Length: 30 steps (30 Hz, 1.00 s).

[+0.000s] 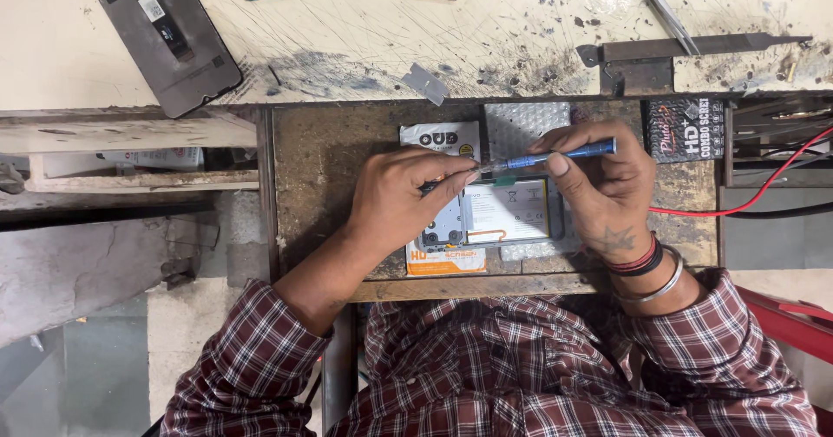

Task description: The person removes the back cover of a smartphone using a metal prying tool, then uses a screwdriver to unscrew internal components. The person handles the phone, a prying tool, and a screwdriver while working at a cluttered electronics repair bench.

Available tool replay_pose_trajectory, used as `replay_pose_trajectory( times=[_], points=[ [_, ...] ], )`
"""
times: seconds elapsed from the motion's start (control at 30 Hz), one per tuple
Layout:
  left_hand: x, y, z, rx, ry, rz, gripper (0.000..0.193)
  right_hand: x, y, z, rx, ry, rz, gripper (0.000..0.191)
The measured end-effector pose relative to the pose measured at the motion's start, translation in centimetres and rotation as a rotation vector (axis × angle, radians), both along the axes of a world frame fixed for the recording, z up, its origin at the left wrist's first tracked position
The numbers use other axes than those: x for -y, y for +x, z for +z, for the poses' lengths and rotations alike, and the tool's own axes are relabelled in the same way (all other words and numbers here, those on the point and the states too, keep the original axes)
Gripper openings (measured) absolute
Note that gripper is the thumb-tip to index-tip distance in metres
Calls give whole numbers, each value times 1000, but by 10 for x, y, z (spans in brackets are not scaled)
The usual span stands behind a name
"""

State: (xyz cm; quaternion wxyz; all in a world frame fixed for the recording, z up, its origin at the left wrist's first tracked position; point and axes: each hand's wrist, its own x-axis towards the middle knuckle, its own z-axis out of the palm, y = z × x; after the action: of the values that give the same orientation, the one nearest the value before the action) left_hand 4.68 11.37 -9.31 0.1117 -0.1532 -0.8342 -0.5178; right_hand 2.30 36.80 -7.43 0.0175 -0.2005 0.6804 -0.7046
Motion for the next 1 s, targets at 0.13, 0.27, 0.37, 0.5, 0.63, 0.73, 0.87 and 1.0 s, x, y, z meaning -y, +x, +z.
replay_pose_trajectory(
  times=[0.13,0.27,0.37,0.5,0.63,0.73,0.87,1.0],
  points=[
    [0,-2,-1,22,-13,-4,12,2,0,2,-43,45,6,14],
    [0,-3,-2,26,-22,0,11,3,0,5,-117,98,21,14],
    [0,-2,0,34,-31,10,11,4,1,8,-163,166,16,13],
    [1,-1,2,14,-76,17,13,6,2,9,-189,186,18,13],
    [1,-2,4,41,-87,14,13,6,2,10,-210,211,23,14],
    [1,-2,4,33,-83,17,14,6,1,9,-245,244,19,15],
    [0,-2,2,41,-94,9,14,6,1,8,-263,252,24,15],
    [0,0,-2,28,-99,20,15,5,1,6,-266,263,20,15]
  ],
)
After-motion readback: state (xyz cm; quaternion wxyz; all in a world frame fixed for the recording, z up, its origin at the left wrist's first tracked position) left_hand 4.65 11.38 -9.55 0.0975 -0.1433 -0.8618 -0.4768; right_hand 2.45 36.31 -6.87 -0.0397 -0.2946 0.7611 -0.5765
